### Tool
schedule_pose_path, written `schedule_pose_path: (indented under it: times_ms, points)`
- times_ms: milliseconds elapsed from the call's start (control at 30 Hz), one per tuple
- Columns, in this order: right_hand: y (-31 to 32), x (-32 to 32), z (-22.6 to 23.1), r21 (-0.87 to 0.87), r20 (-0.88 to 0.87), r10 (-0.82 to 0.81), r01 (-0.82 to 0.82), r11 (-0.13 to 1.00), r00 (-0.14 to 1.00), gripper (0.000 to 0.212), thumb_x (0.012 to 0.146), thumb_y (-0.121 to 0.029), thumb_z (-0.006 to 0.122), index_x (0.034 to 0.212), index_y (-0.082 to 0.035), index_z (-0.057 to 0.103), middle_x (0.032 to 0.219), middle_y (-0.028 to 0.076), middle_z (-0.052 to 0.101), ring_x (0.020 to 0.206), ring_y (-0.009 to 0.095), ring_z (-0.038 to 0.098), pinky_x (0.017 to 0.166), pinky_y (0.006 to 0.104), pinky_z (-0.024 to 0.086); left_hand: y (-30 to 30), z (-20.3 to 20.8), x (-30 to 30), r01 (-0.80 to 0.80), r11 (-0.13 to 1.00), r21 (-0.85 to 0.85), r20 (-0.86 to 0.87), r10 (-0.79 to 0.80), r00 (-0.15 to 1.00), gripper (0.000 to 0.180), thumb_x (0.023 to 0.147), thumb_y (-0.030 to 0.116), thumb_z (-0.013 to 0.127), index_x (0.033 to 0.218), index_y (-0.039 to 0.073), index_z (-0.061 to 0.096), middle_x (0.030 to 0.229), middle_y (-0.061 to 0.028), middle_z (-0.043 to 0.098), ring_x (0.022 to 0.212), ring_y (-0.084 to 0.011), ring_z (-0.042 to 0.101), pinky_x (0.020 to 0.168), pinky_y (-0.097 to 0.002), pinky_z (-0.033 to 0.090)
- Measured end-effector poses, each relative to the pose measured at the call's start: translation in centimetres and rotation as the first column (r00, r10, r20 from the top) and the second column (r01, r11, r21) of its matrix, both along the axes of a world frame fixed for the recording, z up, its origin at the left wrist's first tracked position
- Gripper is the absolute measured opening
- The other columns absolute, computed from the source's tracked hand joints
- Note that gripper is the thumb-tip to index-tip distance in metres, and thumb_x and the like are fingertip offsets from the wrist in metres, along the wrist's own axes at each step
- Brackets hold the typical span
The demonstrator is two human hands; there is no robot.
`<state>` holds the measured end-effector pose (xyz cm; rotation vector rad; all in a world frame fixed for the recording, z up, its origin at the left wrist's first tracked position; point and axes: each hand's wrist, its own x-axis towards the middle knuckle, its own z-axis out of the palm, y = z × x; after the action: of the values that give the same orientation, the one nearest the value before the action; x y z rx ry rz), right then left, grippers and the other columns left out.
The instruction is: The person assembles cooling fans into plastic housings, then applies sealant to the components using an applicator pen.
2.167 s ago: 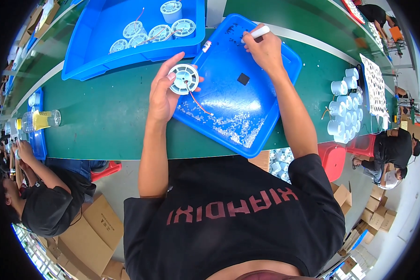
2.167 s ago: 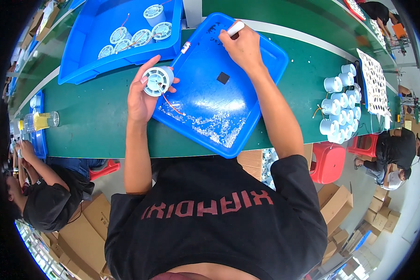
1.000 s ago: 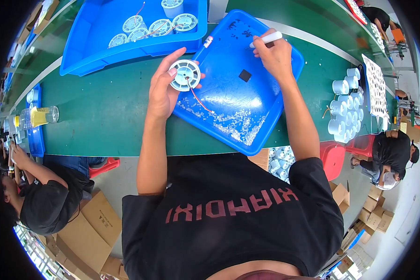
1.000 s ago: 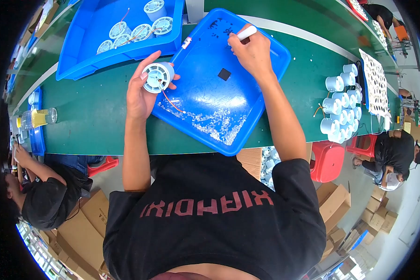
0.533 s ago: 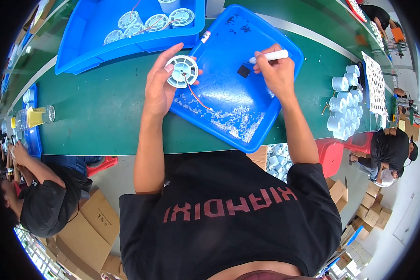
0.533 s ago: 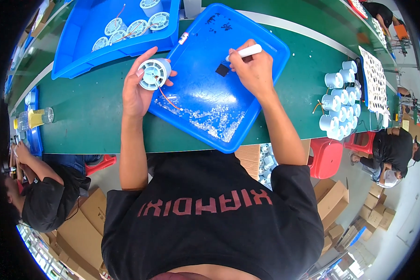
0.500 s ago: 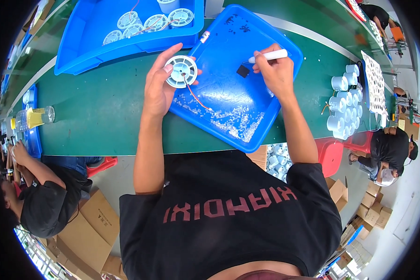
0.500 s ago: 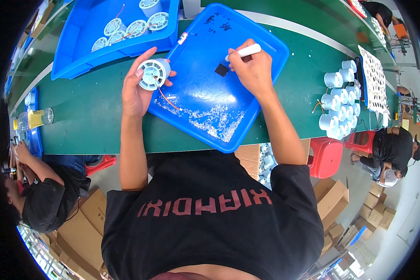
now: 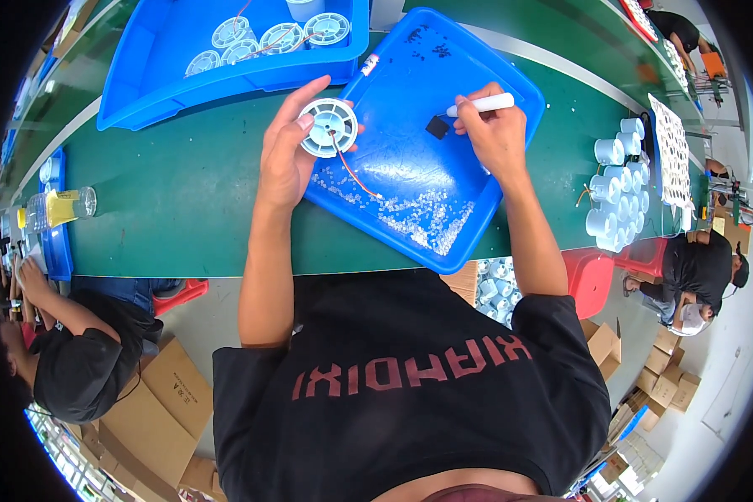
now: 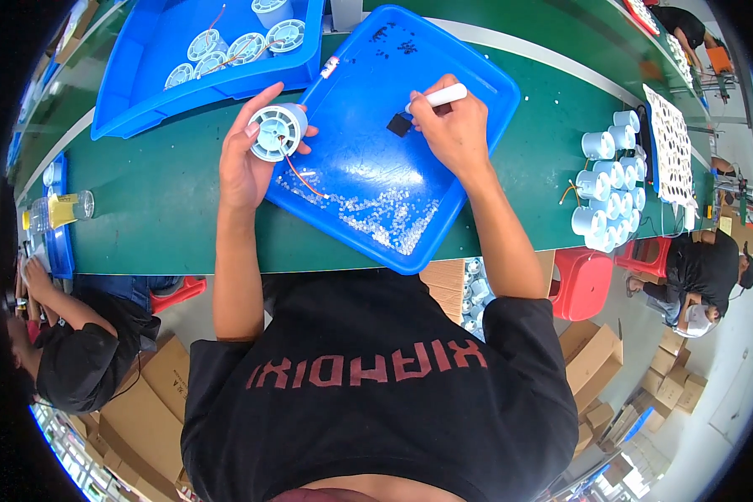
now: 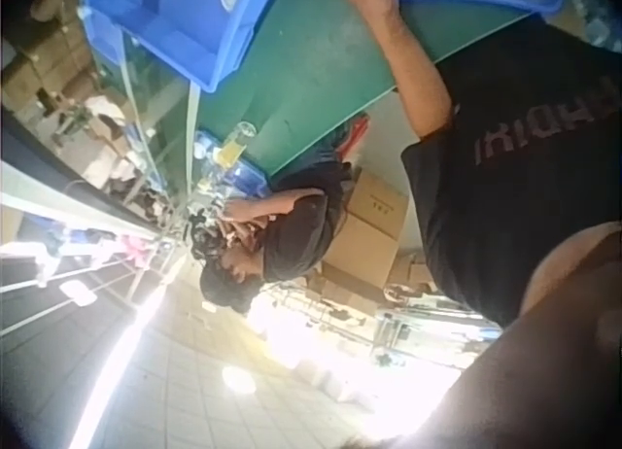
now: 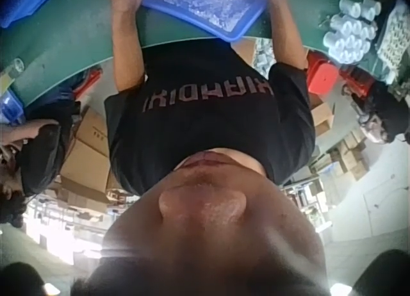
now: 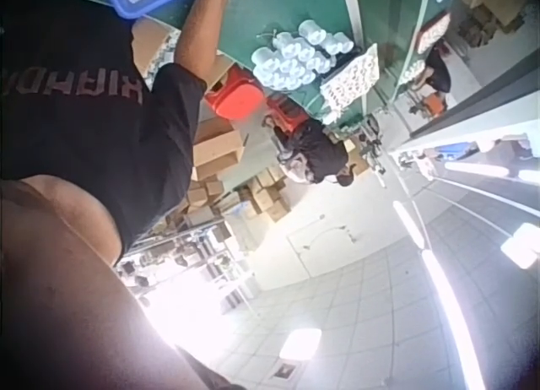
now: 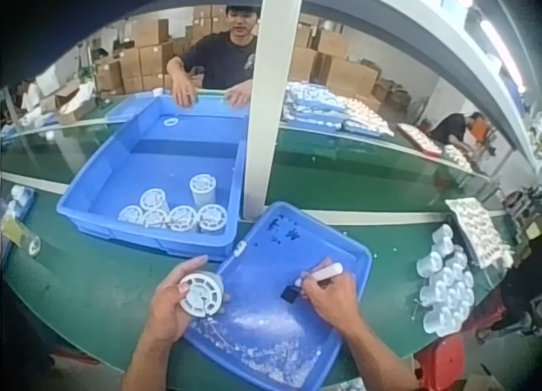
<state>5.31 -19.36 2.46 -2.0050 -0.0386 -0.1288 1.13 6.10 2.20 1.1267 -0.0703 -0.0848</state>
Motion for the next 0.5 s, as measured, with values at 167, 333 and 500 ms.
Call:
schedule_pose_path:
  times_ms: [167, 333, 500]
  points:
    - [0.01, -0.16, 0.11, 0.006, -0.012, -0.005, 0.005, 1.000, 1.000, 0.018, 0.083, -0.013, 0.068, 0.075, -0.002, 0.055, 0.069, 0.008, 0.067, 0.060, 0.011, 0.065, 0.054, 0.0240, 0.051, 0.07, -0.09, 0.09, 0.008, 1.000, -0.009, 0.016, -0.007, 1.000, 0.066, 0.086, 0.033, 0.045, 0.137, -0.007, 0.035, 0.113, -0.0245, 0.060, 0.095, -0.0357, 0.065, 0.075, -0.0386, 0.056]
    - [-0.08, -0.15, 0.04, 0.005, 0.005, -0.007, 0.007, 1.000, 1.000, 0.018, 0.083, -0.013, 0.068, 0.075, -0.002, 0.055, 0.068, 0.007, 0.066, 0.059, 0.010, 0.065, 0.054, 0.0238, 0.051, 0.06, -0.11, 0.10, 0.005, 1.000, -0.009, 0.012, -0.005, 1.000, 0.066, 0.086, 0.033, 0.046, 0.137, -0.007, 0.035, 0.112, -0.0246, 0.060, 0.095, -0.0359, 0.065, 0.075, -0.0384, 0.056]
    - [-0.05, -0.10, -0.18, -0.020, 0.010, -0.010, 0.010, 1.000, 1.000, 0.019, 0.083, -0.013, 0.068, 0.074, -0.002, 0.055, 0.068, 0.007, 0.066, 0.059, 0.010, 0.064, 0.053, 0.0238, 0.050, 0.05, -0.11, -0.02, 0.003, 1.000, -0.003, 0.001, -0.003, 1.000, 0.065, 0.086, 0.032, 0.046, 0.137, -0.007, 0.036, 0.112, -0.0247, 0.060, 0.095, -0.0359, 0.065, 0.075, -0.0383, 0.056]
